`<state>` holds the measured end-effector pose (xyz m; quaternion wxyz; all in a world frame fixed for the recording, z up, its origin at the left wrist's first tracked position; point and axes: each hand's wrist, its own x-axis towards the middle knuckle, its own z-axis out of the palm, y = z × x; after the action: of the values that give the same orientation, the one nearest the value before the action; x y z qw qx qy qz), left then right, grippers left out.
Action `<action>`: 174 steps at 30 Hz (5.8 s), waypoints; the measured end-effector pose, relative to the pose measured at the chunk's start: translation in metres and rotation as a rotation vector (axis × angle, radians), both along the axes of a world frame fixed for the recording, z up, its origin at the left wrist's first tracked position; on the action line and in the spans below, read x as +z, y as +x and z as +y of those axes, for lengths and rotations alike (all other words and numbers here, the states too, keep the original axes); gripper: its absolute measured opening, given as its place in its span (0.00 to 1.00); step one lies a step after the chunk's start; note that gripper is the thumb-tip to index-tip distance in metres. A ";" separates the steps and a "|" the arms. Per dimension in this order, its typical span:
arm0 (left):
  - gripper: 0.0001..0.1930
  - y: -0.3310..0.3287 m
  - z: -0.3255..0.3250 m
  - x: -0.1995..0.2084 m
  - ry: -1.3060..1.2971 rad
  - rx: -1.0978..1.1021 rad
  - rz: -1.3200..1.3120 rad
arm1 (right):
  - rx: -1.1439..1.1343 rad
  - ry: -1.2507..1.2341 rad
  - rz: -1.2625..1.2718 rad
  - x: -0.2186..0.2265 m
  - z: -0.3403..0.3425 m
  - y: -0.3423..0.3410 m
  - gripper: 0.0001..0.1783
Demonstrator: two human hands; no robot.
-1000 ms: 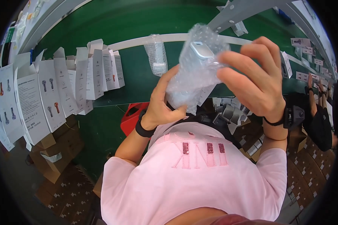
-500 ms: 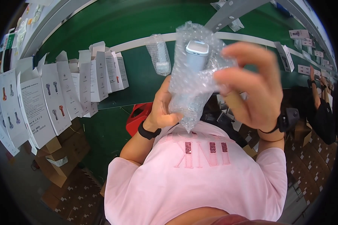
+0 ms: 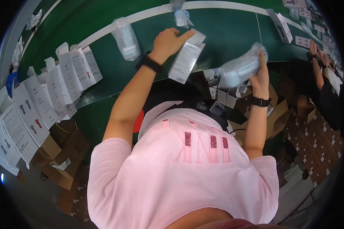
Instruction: Packaging handheld electronic thermometers into retail boxes with instruction manuals and bubble wrap.
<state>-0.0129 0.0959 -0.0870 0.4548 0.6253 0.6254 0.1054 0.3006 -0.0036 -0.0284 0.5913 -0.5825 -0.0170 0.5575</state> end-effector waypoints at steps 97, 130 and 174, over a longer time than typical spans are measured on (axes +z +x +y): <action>0.40 -0.118 -0.098 0.121 0.162 -0.117 -1.256 | 1.051 0.077 -0.251 0.145 0.017 -0.205 0.46; 0.26 -0.086 -0.087 0.146 0.177 -0.165 -0.862 | 0.890 0.563 -0.640 0.124 -0.015 -0.189 0.36; 0.22 -0.023 -0.146 0.056 -0.144 0.101 -0.297 | 0.039 -0.106 -1.825 -0.033 0.112 0.129 0.47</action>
<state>-0.0363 -0.0497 -0.0307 0.5800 0.5364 0.5877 0.1744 0.4295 0.1082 -0.0615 0.3114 -0.8231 -0.4621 -0.1095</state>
